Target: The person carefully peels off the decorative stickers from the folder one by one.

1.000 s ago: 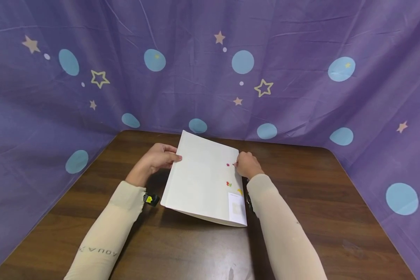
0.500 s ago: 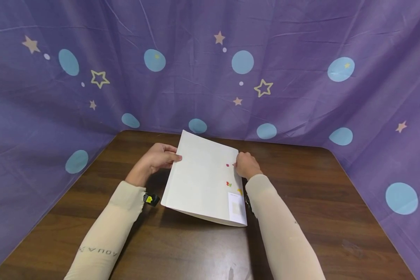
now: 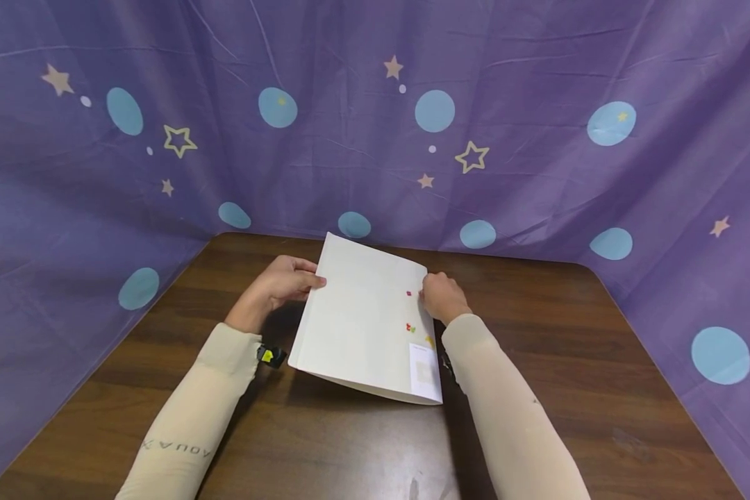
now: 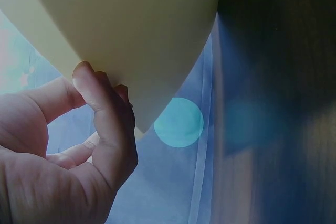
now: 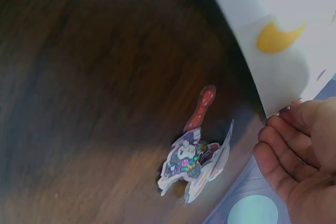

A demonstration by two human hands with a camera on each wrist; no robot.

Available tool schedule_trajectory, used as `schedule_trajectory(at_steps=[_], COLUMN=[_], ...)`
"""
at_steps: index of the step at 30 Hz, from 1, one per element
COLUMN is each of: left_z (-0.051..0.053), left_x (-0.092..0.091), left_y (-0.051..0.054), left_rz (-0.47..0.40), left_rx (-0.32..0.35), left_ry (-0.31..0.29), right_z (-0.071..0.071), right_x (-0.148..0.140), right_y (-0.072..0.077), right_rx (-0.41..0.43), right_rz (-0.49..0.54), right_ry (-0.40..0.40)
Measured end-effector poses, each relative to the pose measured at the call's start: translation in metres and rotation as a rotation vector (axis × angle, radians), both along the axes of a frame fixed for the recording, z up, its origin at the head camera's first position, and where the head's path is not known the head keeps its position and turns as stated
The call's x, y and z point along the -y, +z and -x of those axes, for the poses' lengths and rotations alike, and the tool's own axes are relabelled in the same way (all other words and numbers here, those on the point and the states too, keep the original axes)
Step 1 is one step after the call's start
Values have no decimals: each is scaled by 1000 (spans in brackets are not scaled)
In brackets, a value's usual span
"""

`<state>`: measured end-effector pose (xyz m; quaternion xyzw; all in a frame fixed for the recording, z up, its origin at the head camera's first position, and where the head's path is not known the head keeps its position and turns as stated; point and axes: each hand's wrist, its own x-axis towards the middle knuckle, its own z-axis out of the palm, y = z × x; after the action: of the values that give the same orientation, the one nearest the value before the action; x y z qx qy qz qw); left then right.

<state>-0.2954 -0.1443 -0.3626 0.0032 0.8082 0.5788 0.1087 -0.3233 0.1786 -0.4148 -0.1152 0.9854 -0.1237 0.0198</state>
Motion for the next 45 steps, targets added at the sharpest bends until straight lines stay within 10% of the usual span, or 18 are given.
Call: schedule_trajectory(at_steps=[12,34,45], left_z=[2,3,3], left_x=[1,1,2], left_y=[-1,-5,-4], left_rz=[-6,-14,-26], left_rx=[1,2,9], left_ry=[10,20,20], right_z=[0,-1,-13], right_x=[0,-27,-61], right_y=[4,0,3], right_rx=[-13,-60,-30], right_rz=[-133,127,-37], right_ry=[60,-23,71])
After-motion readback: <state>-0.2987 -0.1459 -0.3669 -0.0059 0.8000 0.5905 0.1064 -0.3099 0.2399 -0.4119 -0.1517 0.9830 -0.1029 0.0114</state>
